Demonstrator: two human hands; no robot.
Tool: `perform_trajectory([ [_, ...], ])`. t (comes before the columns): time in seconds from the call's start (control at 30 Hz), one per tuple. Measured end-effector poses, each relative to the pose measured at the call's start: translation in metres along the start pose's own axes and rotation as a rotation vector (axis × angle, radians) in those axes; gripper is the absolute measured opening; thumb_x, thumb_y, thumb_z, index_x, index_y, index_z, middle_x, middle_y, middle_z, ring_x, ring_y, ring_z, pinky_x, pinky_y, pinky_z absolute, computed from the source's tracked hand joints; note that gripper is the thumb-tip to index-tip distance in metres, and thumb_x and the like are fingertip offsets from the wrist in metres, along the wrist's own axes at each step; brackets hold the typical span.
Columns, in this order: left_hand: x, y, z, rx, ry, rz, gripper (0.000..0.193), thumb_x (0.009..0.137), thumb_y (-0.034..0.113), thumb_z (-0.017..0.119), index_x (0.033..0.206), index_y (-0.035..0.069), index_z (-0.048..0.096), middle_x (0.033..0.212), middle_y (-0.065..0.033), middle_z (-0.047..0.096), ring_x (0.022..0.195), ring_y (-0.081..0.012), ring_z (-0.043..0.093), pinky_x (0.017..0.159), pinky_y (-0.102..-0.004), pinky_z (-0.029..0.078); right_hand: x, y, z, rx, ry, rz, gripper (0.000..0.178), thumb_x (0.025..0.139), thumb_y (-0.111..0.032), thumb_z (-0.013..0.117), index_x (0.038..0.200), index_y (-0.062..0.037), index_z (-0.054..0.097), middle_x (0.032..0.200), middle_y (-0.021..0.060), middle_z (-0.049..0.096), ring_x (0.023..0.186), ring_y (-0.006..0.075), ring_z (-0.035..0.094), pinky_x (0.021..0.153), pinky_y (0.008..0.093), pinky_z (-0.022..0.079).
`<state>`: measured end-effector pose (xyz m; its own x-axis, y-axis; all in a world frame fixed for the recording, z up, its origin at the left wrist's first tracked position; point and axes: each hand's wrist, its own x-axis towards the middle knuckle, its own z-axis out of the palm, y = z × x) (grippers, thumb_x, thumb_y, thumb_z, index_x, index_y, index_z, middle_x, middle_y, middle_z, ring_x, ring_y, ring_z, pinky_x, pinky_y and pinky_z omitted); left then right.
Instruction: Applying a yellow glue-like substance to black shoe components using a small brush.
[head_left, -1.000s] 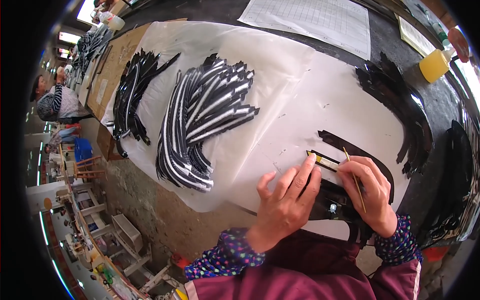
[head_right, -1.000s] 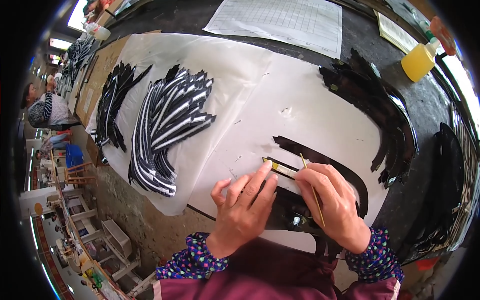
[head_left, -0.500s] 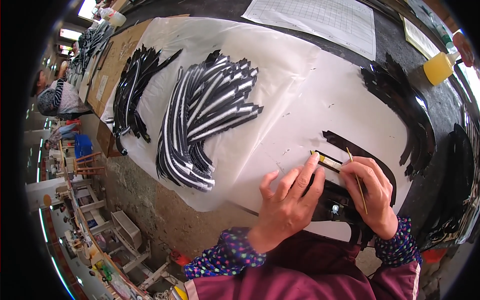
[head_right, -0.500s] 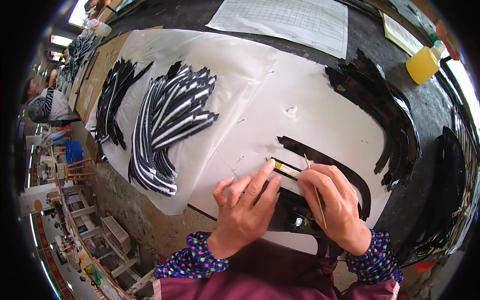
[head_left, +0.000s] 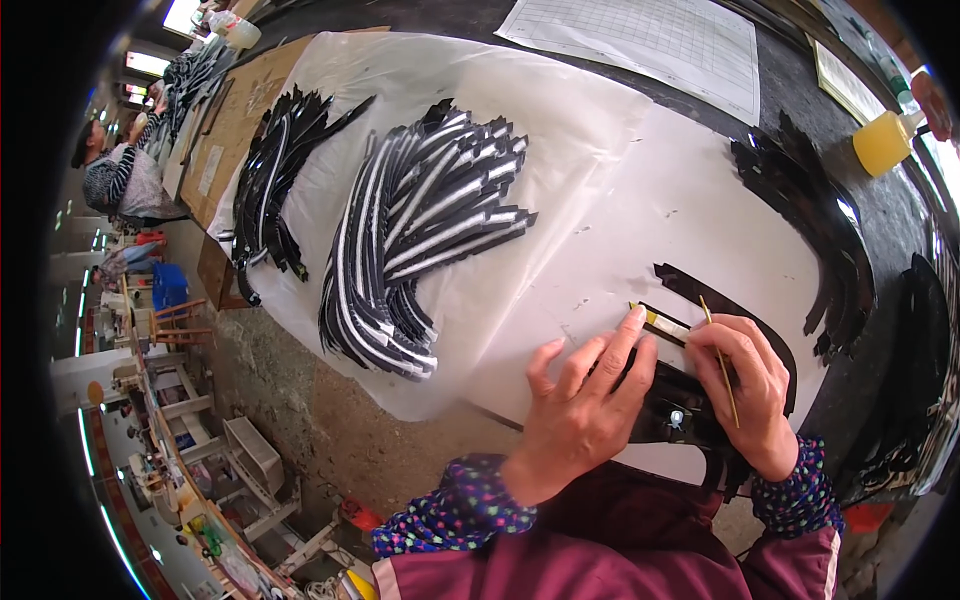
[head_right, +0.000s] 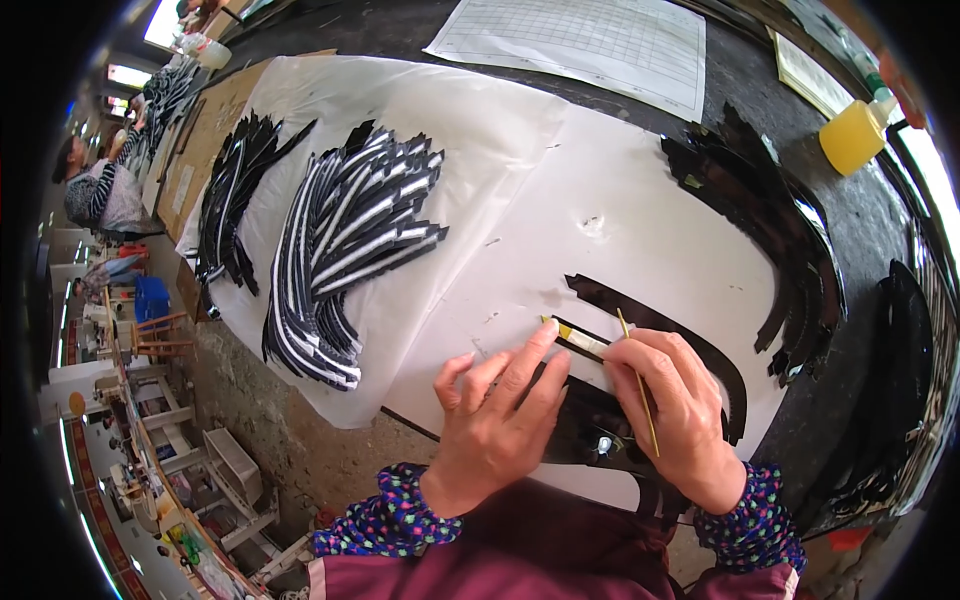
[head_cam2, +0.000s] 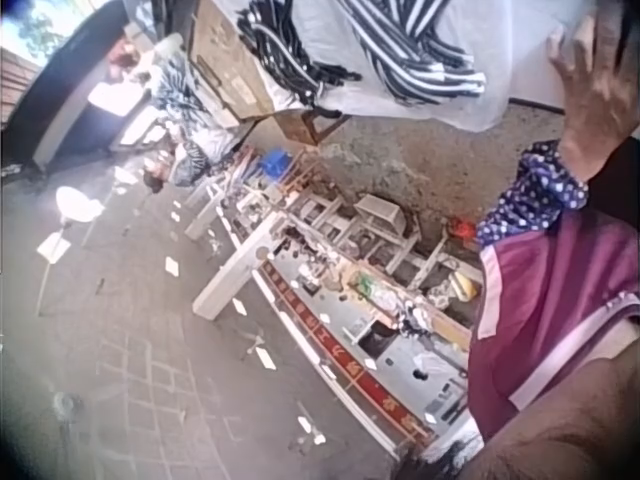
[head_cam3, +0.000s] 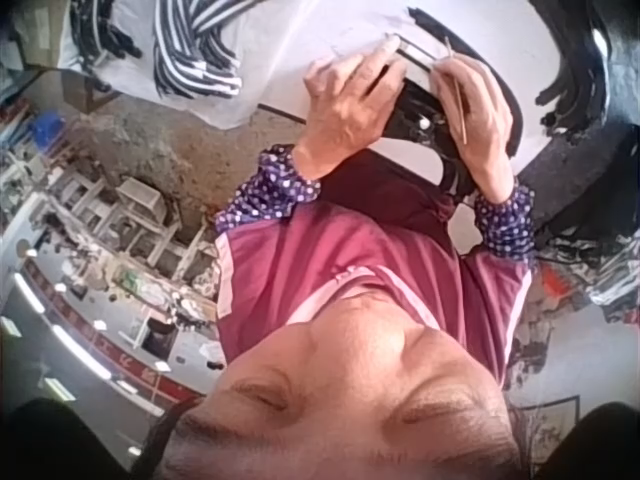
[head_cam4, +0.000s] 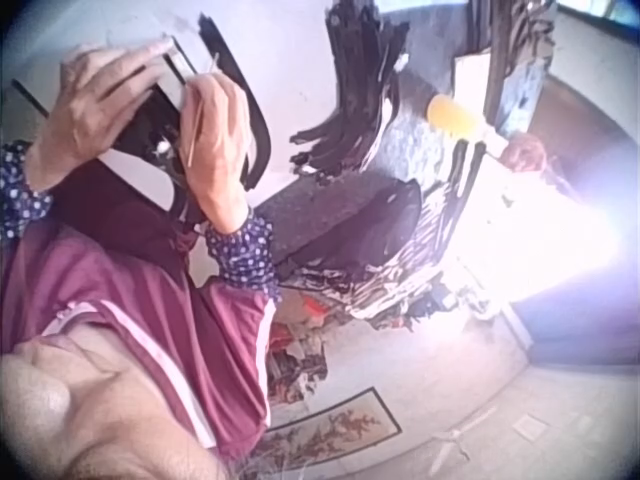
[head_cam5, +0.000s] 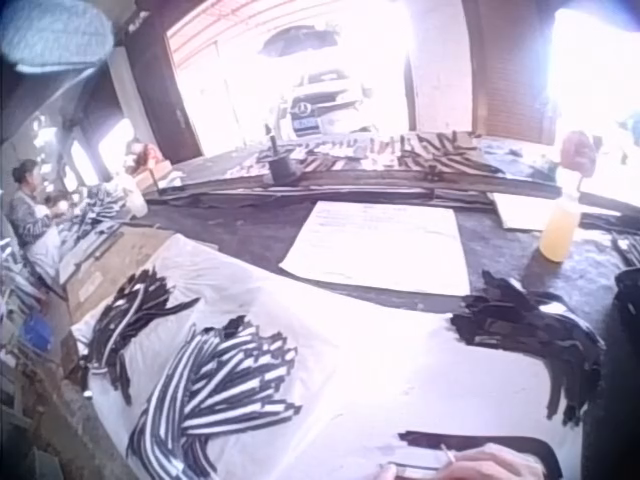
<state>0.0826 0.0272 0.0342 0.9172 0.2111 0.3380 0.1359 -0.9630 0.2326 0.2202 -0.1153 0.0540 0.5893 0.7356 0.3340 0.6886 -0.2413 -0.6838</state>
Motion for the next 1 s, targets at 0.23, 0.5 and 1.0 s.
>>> perform_trajectory([
  [0.23,0.000,0.000,-0.001,-0.007,-0.003,-0.010,0.032,0.090,0.022,0.068,0.122,0.017,0.067,0.139,0.0002,0.061,0.107,-0.0142,0.054,0.105,-0.0399,0.029,0.002,-0.001,-0.001,-0.005,-0.008,0.000,0.026,0.081,0.009,0.073,0.104,-0.0003,0.063,0.096,0.0146,0.065,0.080,0.0308,0.065,0.069,0.0366,0.054],
  [0.5,-0.003,0.001,0.001,-0.013,-0.003,-0.016,0.031,0.092,0.022,0.059,0.122,0.017,0.067,0.141,0.0003,0.059,0.113,-0.0136,0.052,0.106,-0.0423,0.029,0.000,-0.002,-0.002,0.000,-0.021,0.015,0.027,0.081,0.009,0.073,0.105,-0.0001,0.063,0.097,0.0151,0.065,0.081,0.0310,0.065,0.070,0.0367,0.054],
  [1.0,0.001,-0.003,0.005,-0.012,0.008,-0.019,0.031,0.098,0.027,0.058,0.125,0.015,0.066,0.137,0.0027,0.063,0.108,-0.0143,0.054,0.103,-0.0406,0.030,-0.006,-0.007,-0.010,-0.090,0.041,-0.035,0.023,0.081,0.005,0.073,0.102,-0.0001,0.063,0.096,0.0131,0.064,0.081,0.0294,0.065,0.068,0.0368,0.054],
])
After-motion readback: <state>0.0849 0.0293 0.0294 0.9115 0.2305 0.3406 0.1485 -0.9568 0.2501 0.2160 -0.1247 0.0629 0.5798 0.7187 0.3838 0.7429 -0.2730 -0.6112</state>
